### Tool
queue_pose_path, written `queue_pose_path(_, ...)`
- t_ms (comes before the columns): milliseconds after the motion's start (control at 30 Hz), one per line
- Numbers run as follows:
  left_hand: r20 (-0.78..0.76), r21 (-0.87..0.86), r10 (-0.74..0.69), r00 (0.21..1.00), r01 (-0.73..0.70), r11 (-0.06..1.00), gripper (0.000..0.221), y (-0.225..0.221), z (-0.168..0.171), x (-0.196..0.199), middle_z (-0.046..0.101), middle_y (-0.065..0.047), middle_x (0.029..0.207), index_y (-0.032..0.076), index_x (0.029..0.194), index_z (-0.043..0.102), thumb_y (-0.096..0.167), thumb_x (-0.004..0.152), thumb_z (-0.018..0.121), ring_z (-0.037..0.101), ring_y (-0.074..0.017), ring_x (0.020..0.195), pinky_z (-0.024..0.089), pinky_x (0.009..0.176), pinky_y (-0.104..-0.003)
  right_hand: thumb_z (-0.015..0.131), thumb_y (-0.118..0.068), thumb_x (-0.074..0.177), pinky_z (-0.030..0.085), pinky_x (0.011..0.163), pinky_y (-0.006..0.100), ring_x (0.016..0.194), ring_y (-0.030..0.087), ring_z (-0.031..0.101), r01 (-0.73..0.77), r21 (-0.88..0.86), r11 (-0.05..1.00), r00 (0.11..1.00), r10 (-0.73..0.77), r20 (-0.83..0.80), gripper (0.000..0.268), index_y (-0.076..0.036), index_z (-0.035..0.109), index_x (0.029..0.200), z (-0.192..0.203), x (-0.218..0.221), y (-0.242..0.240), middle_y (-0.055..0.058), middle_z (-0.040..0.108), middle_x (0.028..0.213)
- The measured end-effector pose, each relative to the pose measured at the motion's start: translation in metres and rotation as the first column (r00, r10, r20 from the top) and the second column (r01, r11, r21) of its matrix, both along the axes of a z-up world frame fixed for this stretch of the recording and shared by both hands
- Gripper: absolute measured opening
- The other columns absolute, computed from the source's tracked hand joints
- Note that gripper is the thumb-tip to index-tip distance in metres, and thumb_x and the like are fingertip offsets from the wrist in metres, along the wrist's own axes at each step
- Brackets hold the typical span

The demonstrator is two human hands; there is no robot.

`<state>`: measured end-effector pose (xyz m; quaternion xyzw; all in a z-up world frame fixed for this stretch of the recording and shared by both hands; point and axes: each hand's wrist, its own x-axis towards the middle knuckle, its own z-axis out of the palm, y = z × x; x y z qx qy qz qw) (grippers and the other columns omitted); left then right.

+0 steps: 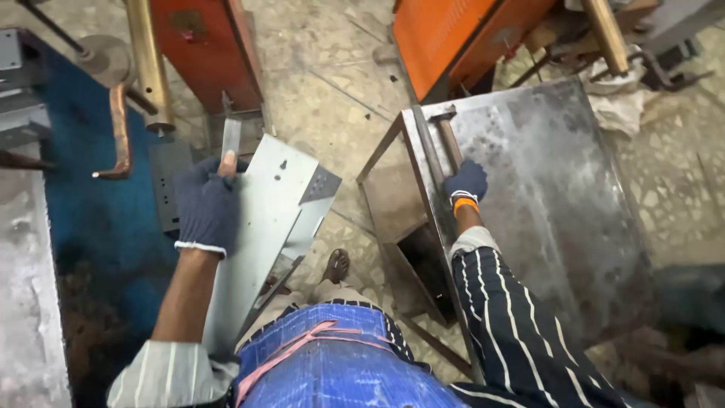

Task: Assembling and spot welding metal plates to form an enclosure housing.

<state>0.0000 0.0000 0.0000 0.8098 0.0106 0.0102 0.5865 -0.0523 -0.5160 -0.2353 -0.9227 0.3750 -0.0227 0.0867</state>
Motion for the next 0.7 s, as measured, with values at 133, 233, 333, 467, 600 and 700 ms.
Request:
queue_pose_path(133, 0.063, 0.005, 0.042, 0.997, -0.042, 0.999, 0.04, -0.011, -0.013, 0.017, 0.067, -0.001, 0.074, -0.002, 0.094, 0.075, 0.035, 0.104, 0.065, 0.056, -0.0092, 0.068, 0.045, 0.063, -0.03, 0.073, -0.028, 0.077, 0.053, 0.092, 0.049, 0.107, 0.043, 0.066, -0.035, 0.131, 0.991, 0.999, 0.035, 0.004, 0.041, -0.005, 0.067, 0.11, -0.008, 0.02, -0.027, 0.025, 0.069, 0.113)
queue_pose_path(233, -0.071, -0.057, 0.095, 0.993, -0.099, 0.993, 0.053, -0.024, -0.023, 0.025, 0.05, -0.006, 0.072, -0.01, 0.087, 0.066, 0.037, 0.111, 0.067, 0.042, -0.0135, 0.068, 0.034, 0.06, -0.036, 0.075, -0.032, 0.075, 0.053, 0.084, 0.049, 0.098, 0.044, 0.067, -0.016, 0.224, 0.974, 0.996, -0.004, 0.088, 0.042, -0.002, 0.068, 0.104, 0.01, 0.027, -0.029, 0.027, 0.071, 0.104)
queue_pose_path(333, 0.027, -0.093, 0.111, 0.993, -0.108, 0.99, 0.039, -0.036, -0.015, 0.023, 0.065, 0.001, 0.072, -0.001, 0.102, 0.077, 0.036, 0.105, 0.064, 0.051, -0.0085, 0.066, 0.042, 0.06, -0.03, 0.076, -0.036, 0.08, 0.05, 0.067, 0.049, 0.074, 0.041, 0.068, 0.005, 0.439, 0.898, 0.971, -0.11, 0.214, 0.041, 0.002, 0.07, 0.095, 0.022, 0.026, -0.016, 0.027, 0.07, 0.088)
queue_pose_path(467, 0.114, -0.148, 0.159, 0.981, -0.142, 0.979, 0.039, -0.045, -0.014, 0.025, 0.062, -0.001, 0.075, -0.005, 0.102, 0.075, 0.033, 0.107, 0.065, 0.05, -0.0096, 0.069, 0.04, 0.061, -0.031, 0.063, -0.053, 0.1, 0.049, 0.047, 0.039, 0.047, 0.022, 0.06, -0.18, 0.839, 0.513, 0.906, -0.247, 0.345, 0.051, -0.004, 0.066, 0.086, 0.061, -0.014, 0.068, 0.009, 0.061, 0.063)
queue_pose_path(600, 0.188, 0.0, 0.182, 0.965, -0.185, 0.983, 0.038, -0.037, 0.005, 0.018, 0.066, -0.003, 0.076, -0.006, 0.106, 0.074, 0.03, 0.108, 0.064, 0.056, -0.0105, 0.072, 0.046, 0.066, -0.031, 0.062, -0.04, 0.092, 0.058, 0.056, 0.035, 0.061, 0.017, 0.067, -0.445, 0.875, -0.189, 0.792, -0.539, 0.287, 0.035, -0.007, 0.067, 0.105, 0.135, -0.04, 0.191, 0.004, 0.066, 0.077)
queue_pose_path(700, 0.125, -0.249, 0.206, 0.97, -0.171, 0.953, 0.037, -0.032, -0.001, 0.018, 0.071, -0.001, 0.084, -0.005, 0.105, 0.075, 0.032, 0.104, 0.067, 0.06, -0.0087, 0.076, 0.05, 0.07, -0.029, 0.063, -0.043, 0.102, 0.047, 0.042, 0.029, 0.048, 0.013, 0.054, -0.473, 0.864, 0.172, 0.745, -0.445, 0.496, 0.04, -0.003, 0.062, 0.098, 0.153, -0.026, 0.252, 0.002, 0.058, 0.07)
